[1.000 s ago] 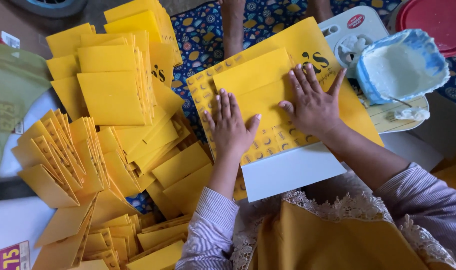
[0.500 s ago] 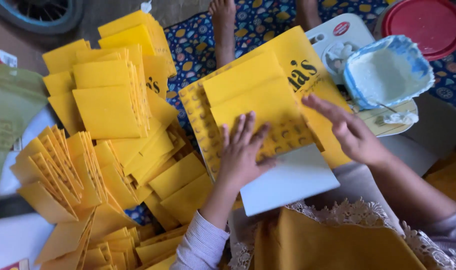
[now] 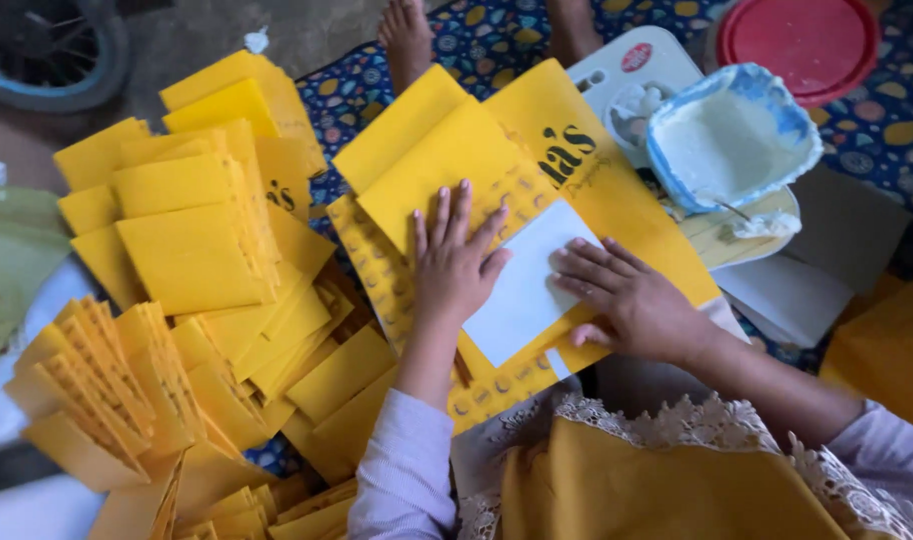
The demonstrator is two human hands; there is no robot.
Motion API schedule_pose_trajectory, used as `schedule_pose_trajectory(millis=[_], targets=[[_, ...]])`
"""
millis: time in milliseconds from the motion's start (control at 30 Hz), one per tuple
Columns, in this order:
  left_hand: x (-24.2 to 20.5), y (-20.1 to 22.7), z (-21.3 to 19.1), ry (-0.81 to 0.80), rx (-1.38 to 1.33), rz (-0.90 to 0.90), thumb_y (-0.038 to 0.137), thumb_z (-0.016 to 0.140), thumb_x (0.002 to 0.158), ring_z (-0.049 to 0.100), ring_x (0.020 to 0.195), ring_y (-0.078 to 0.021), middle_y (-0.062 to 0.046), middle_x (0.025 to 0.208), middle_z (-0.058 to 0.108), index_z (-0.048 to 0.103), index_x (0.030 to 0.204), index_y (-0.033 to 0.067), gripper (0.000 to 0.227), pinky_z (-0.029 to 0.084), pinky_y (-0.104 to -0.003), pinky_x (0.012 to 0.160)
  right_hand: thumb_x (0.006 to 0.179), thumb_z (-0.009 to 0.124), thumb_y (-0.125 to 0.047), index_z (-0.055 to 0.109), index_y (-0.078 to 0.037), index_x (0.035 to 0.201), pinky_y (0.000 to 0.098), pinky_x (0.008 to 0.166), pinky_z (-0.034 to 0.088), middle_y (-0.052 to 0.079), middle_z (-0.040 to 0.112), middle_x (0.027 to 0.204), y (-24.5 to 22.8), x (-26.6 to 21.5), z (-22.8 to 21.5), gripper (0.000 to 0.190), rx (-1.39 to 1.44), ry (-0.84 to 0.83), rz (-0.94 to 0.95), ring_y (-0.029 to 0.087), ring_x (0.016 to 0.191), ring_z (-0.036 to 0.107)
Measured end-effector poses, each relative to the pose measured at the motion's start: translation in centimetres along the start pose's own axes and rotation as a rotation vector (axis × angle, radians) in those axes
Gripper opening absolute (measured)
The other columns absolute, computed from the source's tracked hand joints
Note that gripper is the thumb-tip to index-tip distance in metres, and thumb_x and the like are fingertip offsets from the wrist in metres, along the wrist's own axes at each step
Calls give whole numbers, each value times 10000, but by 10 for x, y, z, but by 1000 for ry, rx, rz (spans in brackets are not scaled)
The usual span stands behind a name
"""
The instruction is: Applying glue to yellow paper templates and folding them to assemble boxes or envelopes.
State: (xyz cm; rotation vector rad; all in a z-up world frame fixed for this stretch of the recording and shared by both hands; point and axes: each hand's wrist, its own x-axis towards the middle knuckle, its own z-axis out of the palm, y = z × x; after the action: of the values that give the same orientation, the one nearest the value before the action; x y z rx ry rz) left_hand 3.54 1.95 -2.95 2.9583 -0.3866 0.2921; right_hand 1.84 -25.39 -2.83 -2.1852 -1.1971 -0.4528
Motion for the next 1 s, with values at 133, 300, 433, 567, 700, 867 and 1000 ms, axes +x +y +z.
schedule_pose_trajectory(millis=[133, 300, 433, 567, 700, 867, 1000], targets=[[-3, 13, 1, -40, -52, -7, 423, 570, 970, 253, 1527, -381, -129, 1640, 323, 543, 1452, 329, 492, 148, -653, 1204, 920, 634, -573, 711, -81, 1298, 620, 1081, 432, 207, 672, 1325, 11, -12, -17, 625, 117, 18, 58, 459, 1302, 594], [-4, 22, 0, 32, -46, -11, 608, 549, 917, 171, 1544, -399, -128, 1666, 254, 491, 1507, 234, 701, 75, -619, 1225, 863, 1013, -203, 671, 69, 1356, 506, 915, 469, 242, 598, 1216, 17, -16, -106, 658, -441, 341, 328, 395, 1056, 554], [-2, 22, -2, -33, -21, -24, 776, 355, 908, 133, 1541, -388, -134, 1666, 240, 485, 1505, 224, 823, 33, -605, 1220, 804, 1006, -392, 787, 7, 1387, 415, 959, 448, 181, 636, 1215, 32, -25, -120, 741, -583, 172, 456, 292, 1059, 555], [-3, 23, -2, 8, -35, -19, 739, 422, 918, 148, 1544, -384, -136, 1663, 261, 475, 1499, 214, 785, 53, -611, 1226, 779, 1061, -79, 616, 66, 1426, 527, 980, 485, 256, 490, 1336, 34, -37, -120, 799, -395, 325, 420, 411, 1227, 490], [-2, 25, -5, 24, -27, -15, 722, 463, 919, 188, 1542, -392, -137, 1660, 284, 446, 1518, 240, 769, 79, -607, 1231, 806, 999, 84, 632, 64, 1176, 517, 1073, 425, 244, 625, 1306, 53, -45, -123, 521, -301, 325, 490, 408, 1229, 531], [-3, 25, -4, 11, -39, -17, 735, 438, 913, 181, 1540, -401, -136, 1659, 283, 463, 1504, 234, 776, 69, -614, 1225, 996, 845, 202, 758, 151, 1065, 297, 558, 356, 189, 666, 998, 52, -34, -115, 122, -46, 381, 593, 173, 629, 441], [-3, 23, -1, 4, -49, -33, 759, 445, 895, 159, 1548, -383, -110, 1669, 264, 458, 1514, 249, 802, 50, -595, 1232, 1128, 728, 287, 662, 171, 1094, 277, 562, 252, 91, 516, 756, 59, -39, -123, 138, 174, 481, 553, 127, 572, 323]])
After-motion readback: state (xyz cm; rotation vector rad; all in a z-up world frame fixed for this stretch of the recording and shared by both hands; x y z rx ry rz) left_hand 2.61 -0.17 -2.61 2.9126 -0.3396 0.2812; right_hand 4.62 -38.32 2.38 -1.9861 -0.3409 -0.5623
